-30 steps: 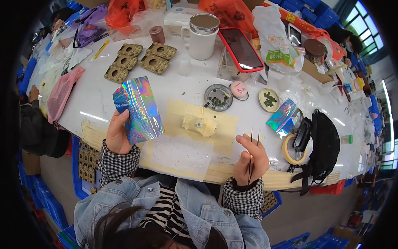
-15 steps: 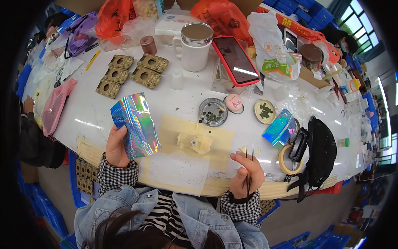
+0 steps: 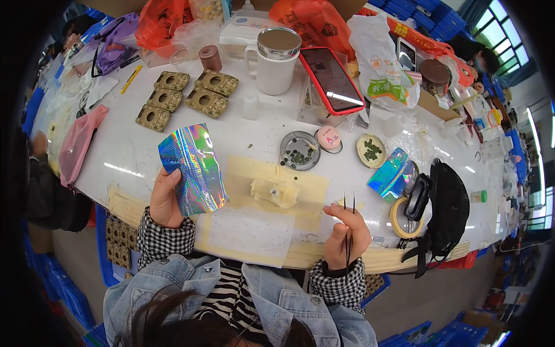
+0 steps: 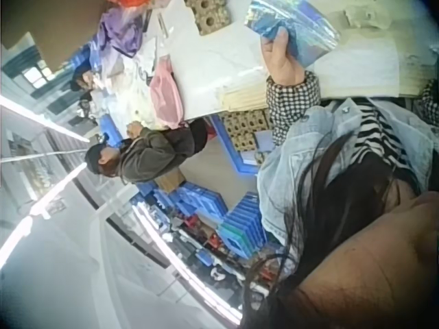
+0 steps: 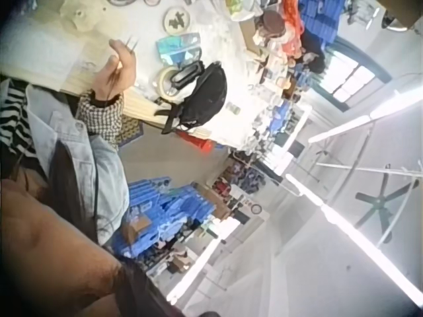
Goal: Applying holographic stickers to small cards at a factory workstation.
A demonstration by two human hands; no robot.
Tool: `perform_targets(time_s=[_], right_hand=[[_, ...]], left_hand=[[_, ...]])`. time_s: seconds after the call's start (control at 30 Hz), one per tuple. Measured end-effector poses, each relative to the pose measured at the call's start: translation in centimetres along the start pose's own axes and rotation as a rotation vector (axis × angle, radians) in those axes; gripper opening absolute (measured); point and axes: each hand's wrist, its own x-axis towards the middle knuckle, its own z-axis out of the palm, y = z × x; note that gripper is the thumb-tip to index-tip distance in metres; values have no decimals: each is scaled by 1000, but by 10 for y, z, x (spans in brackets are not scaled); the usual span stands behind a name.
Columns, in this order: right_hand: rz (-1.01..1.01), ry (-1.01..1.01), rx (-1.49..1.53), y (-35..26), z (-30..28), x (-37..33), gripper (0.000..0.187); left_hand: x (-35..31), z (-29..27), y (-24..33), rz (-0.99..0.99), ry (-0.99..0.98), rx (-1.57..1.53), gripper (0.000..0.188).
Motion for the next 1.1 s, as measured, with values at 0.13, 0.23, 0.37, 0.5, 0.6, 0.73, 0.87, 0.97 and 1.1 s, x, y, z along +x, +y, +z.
perform_targets(time_s=[0.13,0.23,0.37,0.5,0.6,0.73,0.87,0.97,1.1], right_hand=[[7,-1,1,0,0,0,41],[12,-5,9,1,0,-1,42],[13,7,11,1,1,-1,42],[3,12,8,1,2,-1,42],[2,8,8,2,1,-1,42],[-13,18,1,2,2,-1,42],[-19,26,-3,1,2,0,42],[-19,32,-8,2,2,-1,42],[-1,24,-13,1,2,-1,42]], left_hand=[[0,3,0,-5,-4,0,28],[0,1,0,-6,-1,7,28],[0,0,-1,-8,1,3,28],[-1,-1,-1,-6,-5,2,28],[-1,-1,0,-7,-13,1,28],[-1,-2,-1,-11,-11,5,28],[-2,-1,0,-10,-3,16,28],[-2,-1,-1,-7,-1,20,27],[-2,-2,0,-9,-10,2,27]])
